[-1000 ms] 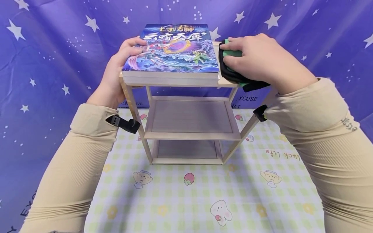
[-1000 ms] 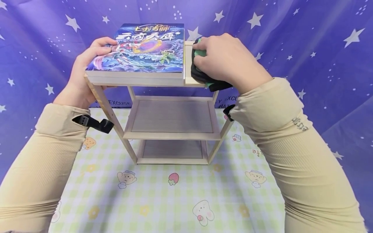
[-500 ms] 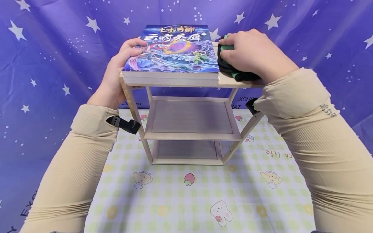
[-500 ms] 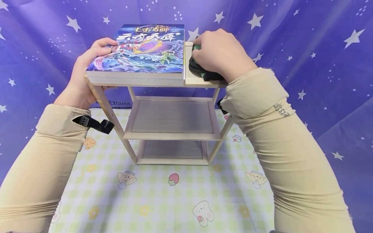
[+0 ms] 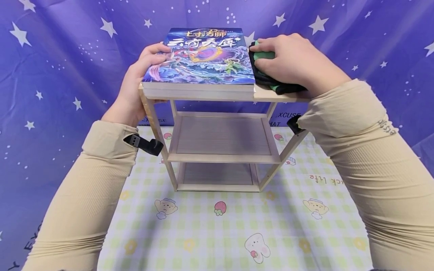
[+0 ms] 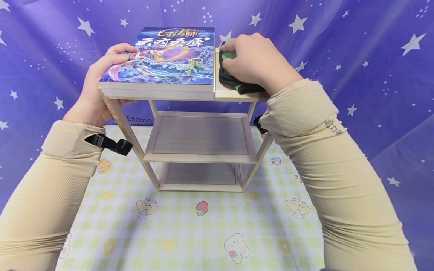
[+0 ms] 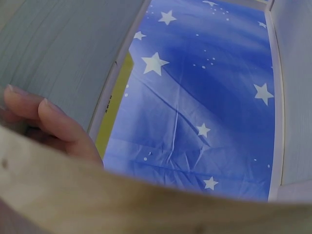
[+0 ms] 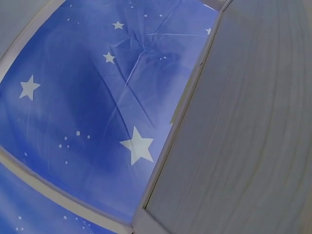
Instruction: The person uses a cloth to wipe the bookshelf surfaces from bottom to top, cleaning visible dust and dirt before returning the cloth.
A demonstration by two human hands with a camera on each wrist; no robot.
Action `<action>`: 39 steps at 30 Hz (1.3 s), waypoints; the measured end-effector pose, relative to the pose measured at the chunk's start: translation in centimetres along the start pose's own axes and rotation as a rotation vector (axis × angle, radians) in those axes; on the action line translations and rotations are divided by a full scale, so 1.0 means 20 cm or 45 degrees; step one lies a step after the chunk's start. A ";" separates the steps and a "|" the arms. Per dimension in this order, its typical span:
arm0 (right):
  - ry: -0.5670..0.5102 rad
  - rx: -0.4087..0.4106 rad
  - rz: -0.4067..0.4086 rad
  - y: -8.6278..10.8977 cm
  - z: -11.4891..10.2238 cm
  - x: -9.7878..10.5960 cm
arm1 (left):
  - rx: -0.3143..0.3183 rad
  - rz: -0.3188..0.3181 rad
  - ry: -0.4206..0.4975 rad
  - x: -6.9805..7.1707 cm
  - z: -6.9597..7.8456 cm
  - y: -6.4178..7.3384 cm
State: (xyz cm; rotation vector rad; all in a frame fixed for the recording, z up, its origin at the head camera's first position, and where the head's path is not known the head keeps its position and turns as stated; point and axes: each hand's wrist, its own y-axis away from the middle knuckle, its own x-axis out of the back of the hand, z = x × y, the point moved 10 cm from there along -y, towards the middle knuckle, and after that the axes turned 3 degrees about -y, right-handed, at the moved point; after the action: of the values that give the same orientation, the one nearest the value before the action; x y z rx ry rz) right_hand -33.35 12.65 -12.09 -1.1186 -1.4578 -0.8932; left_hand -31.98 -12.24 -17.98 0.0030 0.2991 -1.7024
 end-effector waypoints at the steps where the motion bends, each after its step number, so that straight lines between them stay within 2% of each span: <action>1: -0.005 0.008 -0.002 0.00 0.00 0.00 | -0.001 -0.002 0.000 0.00 0.00 0.00; 6: 0.006 0.036 -0.014 -0.01 -0.02 0.00 | 0.009 0.004 0.009 0.00 0.00 0.00; 11: 0.021 0.035 -0.016 -0.02 -0.03 -0.01 | 0.037 0.033 -0.031 0.01 -0.01 0.00; 21: 0.097 0.036 -0.021 0.00 -0.05 -0.01 | 0.011 0.014 -0.033 0.01 -0.01 -0.01; 30: 0.136 0.061 0.021 0.05 -0.08 0.00 | -0.002 0.000 -0.002 0.00 0.00 -0.01; 39: 0.115 0.099 0.076 0.13 -0.09 0.01 | -0.016 0.000 0.003 0.00 0.00 0.00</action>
State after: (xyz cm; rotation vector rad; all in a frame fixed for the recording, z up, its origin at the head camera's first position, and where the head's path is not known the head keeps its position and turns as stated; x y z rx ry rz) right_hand -30.36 11.76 -11.65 -1.0458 -1.3672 -0.8282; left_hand -32.05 -12.27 -17.90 -0.0042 0.3119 -1.7003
